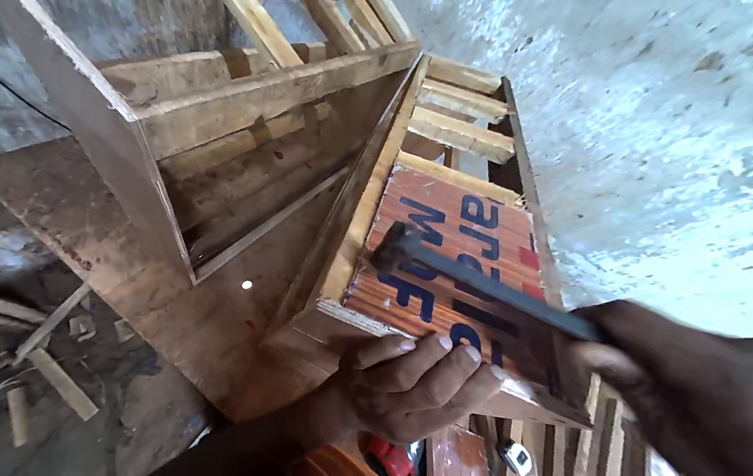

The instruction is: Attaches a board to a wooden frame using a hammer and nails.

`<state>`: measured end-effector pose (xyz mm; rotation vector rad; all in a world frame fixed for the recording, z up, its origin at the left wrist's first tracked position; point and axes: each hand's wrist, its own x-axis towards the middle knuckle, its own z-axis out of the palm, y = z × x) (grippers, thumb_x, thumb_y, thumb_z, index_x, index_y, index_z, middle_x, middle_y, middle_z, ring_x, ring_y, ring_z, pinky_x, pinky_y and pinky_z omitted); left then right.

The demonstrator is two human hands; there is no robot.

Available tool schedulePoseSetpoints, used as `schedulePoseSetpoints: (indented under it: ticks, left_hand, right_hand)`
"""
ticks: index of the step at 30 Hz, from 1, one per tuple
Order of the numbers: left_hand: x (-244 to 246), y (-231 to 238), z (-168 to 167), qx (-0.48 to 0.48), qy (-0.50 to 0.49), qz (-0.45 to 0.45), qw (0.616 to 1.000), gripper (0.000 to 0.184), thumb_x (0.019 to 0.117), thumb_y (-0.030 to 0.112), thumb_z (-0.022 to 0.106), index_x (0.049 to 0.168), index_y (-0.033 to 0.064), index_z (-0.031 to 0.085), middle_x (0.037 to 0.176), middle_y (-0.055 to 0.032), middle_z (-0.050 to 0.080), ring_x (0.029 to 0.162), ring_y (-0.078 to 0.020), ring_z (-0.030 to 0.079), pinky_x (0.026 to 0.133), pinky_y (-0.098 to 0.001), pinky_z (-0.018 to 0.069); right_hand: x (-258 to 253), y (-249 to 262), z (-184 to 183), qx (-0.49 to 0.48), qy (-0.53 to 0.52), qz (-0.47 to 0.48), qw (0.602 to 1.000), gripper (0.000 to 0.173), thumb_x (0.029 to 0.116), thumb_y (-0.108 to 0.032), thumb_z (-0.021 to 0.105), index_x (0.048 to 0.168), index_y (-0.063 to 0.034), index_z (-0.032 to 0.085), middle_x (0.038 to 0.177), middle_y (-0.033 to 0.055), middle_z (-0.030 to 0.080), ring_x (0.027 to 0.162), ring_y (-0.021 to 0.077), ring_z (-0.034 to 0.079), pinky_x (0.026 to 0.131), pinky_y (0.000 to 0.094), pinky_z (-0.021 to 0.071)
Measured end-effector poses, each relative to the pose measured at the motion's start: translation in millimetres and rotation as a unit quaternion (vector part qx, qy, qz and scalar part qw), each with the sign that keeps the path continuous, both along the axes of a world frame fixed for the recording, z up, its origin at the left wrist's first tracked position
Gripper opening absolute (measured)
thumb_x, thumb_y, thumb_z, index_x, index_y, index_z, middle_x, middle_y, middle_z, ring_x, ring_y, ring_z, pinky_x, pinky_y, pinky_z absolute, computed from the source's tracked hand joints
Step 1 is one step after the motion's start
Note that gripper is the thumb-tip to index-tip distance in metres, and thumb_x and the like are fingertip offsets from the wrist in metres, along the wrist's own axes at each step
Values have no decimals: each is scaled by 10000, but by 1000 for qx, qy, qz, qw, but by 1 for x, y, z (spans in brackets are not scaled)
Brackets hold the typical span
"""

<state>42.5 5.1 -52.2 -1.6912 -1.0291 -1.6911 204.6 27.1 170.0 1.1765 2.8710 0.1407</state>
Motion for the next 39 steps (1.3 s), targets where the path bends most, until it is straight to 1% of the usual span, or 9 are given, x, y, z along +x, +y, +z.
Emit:
schedulePoseSetpoints:
  ticks: [4,8,14,17,19,22,26,30,39]
  left_hand:
    - [-9,-12,1,-61,21,-2,998,315,982,299,652,1280,200,665,1391,57,608,1370,-135,463,1169,-342,303]
    - [-16,-24,8,-115,40,-13,992,350,980,289,646,1325,229,663,1385,56,637,1361,-151,512,1148,-380,375]
    - [-33,-33,20,-166,89,-24,982,332,987,307,620,1315,268,644,1365,77,654,1316,-137,546,1077,-375,404]
    - [-39,-32,24,-167,84,-44,982,288,984,299,625,1268,277,665,1309,78,680,1251,-133,585,1025,-367,434]
    - [-39,-31,25,-167,80,-41,982,282,989,311,609,1262,274,668,1291,77,685,1235,-134,589,1017,-364,435]
    - [-34,-29,25,-170,83,-21,982,307,1006,378,565,1265,250,670,1314,70,665,1248,-140,565,1020,-370,406]
    - [-27,-24,23,-151,79,6,985,303,1021,400,523,1237,248,670,1326,93,645,1278,-105,529,1055,-347,358]
    - [-24,-17,15,-112,90,27,989,319,1034,382,512,1291,230,625,1407,91,581,1364,-105,463,1127,-342,325]
    - [-18,-12,7,-78,67,43,994,319,1026,379,516,1291,241,629,1414,102,580,1383,-106,447,1160,-351,296]
  right_hand:
    - [41,13,-3,-55,273,-64,958,434,1064,-544,424,963,-159,599,596,-53,486,430,57,437,366,255,379]
    - [77,-1,-13,-106,453,-179,867,371,1064,-497,460,991,-187,652,627,-37,509,383,86,401,308,241,375]
    - [123,-34,-96,-300,648,-330,617,423,1083,-479,375,956,-153,614,525,-58,407,348,18,361,319,187,368]
    - [139,-58,-151,-488,663,-301,481,441,1067,-506,436,977,-128,644,552,-85,432,372,-1,422,331,175,403]
    - [146,-67,-185,-578,638,-223,457,373,1050,-472,521,992,-124,645,590,-83,461,396,2,444,347,180,418]
    - [153,-58,-209,-636,571,-107,508,226,1058,-306,576,1067,-94,654,586,-56,474,412,17,445,365,184,401]
    - [154,-22,-199,-580,401,-85,704,262,1053,-324,577,1180,-130,700,627,-22,543,440,38,474,395,215,431]
    - [135,11,-178,-469,246,-79,845,240,1044,-318,559,1108,-151,720,813,-37,642,681,28,567,642,253,497]
    - [136,58,-162,-438,206,29,874,174,1003,-249,582,1081,-164,711,742,-40,611,627,18,547,595,239,483]
